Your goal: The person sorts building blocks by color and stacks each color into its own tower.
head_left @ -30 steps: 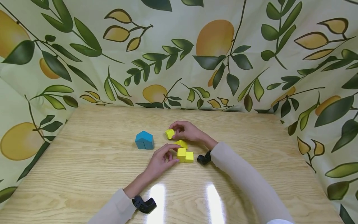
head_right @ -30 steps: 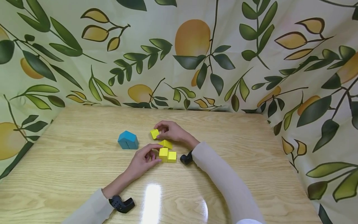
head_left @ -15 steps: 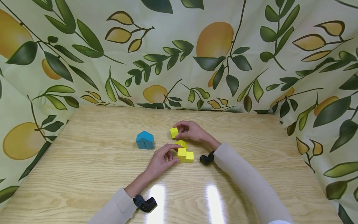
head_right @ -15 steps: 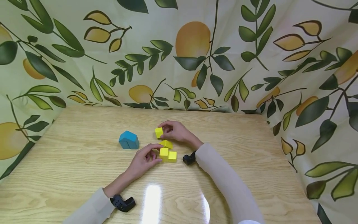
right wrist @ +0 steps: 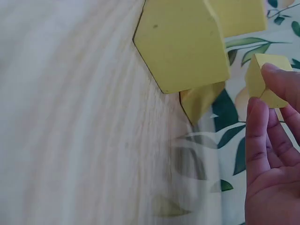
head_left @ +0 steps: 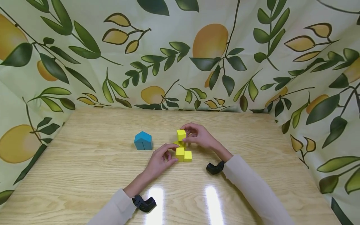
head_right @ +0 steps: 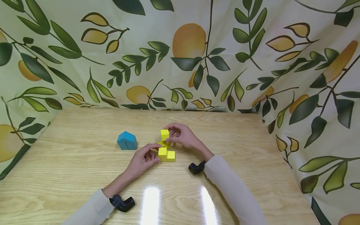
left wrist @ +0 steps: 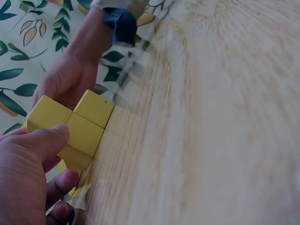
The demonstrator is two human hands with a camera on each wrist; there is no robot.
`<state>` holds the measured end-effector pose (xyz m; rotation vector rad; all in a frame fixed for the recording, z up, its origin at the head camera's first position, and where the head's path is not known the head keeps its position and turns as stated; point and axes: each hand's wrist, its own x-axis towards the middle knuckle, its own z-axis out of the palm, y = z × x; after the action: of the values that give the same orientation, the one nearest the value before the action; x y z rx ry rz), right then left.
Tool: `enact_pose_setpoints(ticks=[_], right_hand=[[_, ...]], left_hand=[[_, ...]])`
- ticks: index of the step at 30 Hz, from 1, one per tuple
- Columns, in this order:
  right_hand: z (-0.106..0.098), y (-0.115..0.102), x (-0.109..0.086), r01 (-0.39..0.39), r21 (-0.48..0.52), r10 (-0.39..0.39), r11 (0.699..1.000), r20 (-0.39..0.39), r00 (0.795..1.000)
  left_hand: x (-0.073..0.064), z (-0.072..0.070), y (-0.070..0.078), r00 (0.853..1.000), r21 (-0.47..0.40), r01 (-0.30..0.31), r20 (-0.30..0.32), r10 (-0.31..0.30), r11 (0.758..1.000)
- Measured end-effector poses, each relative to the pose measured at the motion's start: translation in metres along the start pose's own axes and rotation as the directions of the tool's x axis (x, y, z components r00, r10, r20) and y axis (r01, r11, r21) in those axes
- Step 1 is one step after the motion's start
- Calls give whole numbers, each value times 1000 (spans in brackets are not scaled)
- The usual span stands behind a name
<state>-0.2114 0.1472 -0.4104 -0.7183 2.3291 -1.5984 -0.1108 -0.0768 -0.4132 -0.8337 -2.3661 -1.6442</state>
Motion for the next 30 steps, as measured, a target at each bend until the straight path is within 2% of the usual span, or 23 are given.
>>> enact_pose_setpoints(ticks=[6,12,16,21,28,30], right_hand=[[-4,-2,-24,42,27,-40,999,-70,997],[-1,0,-46,17,29,-13,999,-128,992],[6,2,-58,-3,44,9,999,-135,991],[16,6,-67,9,73,1,997,-128,992],[21,-18,-73,80,31,-76,996,-120,990],[21,-19,-73,86,17,-83,996,-120,989]], left_hand=[[0,0,0,1000,3,7,0,-7,1000],[0,0,-2,1000,13,5,-5,-5,1000],[0,1,-2,1000,13,6,-9,-6,1000],[-1,1,-2,1000,16,8,-9,-7,1000],[-1,1,1,1000,18,21,-11,-21,1000],[-1,1,1,1000,17,24,-11,-24,1000]])
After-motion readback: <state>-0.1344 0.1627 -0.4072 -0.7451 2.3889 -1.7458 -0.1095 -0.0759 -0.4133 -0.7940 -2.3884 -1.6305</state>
